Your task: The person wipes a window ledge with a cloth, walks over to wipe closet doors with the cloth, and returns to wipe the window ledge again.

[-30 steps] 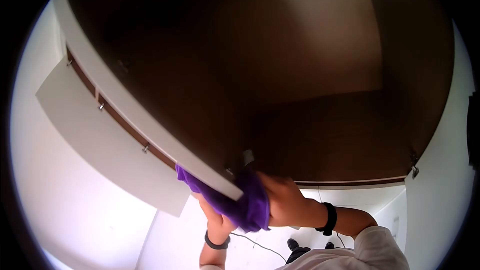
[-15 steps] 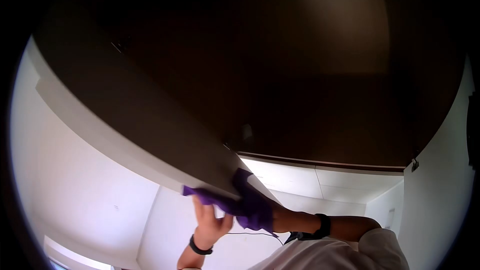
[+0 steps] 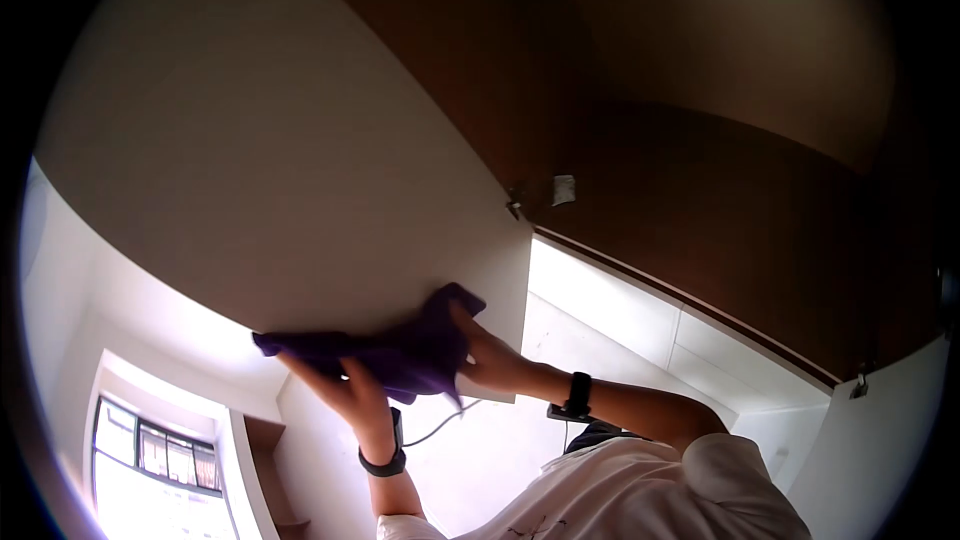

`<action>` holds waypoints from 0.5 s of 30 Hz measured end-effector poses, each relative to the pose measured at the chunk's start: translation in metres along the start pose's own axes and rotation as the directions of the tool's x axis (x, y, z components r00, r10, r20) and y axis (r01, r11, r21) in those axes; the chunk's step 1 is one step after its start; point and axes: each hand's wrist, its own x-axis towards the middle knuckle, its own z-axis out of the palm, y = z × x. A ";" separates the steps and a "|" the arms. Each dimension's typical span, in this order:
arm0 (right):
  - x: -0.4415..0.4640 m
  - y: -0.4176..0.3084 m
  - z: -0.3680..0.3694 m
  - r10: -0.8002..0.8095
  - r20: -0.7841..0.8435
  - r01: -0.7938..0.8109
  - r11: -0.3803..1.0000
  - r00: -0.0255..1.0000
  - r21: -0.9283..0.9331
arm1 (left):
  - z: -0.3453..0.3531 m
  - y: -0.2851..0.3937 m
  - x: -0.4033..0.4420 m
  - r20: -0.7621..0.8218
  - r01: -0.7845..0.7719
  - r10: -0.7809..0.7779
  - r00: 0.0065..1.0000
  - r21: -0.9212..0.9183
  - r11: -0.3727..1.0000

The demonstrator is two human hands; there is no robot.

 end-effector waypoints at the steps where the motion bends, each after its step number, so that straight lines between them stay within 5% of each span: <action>1: 0.005 0.008 0.003 0.030 0.019 -0.031 0.998 0.999 0.053 | 0.002 -0.005 -0.001 -0.016 0.074 -0.075 0.997 -0.081 0.994; 2: 0.011 0.015 0.006 0.060 0.038 -0.063 0.993 0.997 0.104 | -0.001 -0.009 0.008 -0.026 0.076 -0.077 0.997 -0.060 0.995; 5: 0.049 0.004 0.021 0.044 0.065 -0.017 0.928 0.997 -0.371 | -0.019 -0.022 0.044 -0.041 0.110 -0.126 0.991 -0.275 0.955; 6: 0.075 -0.013 0.018 -0.025 0.071 0.050 0.927 0.997 -0.372 | -0.021 -0.025 0.060 -0.070 0.176 -0.213 0.974 -0.354 0.919; 10: 0.124 -0.016 0.035 -0.109 0.028 0.112 0.939 0.994 -0.325 | -0.017 -0.053 0.103 -0.192 0.106 -0.147 0.970 -0.206 0.973; 12: 0.111 0.011 0.039 -0.084 0.182 0.153 0.902 0.980 -0.404 | -0.005 -0.077 0.096 -0.240 0.141 -0.147 0.960 -0.043 0.989; 15: 0.092 0.052 0.040 -0.030 0.252 0.153 0.863 0.967 -0.482 | 0.012 -0.099 0.068 -0.140 0.347 -0.361 0.922 -0.111 0.931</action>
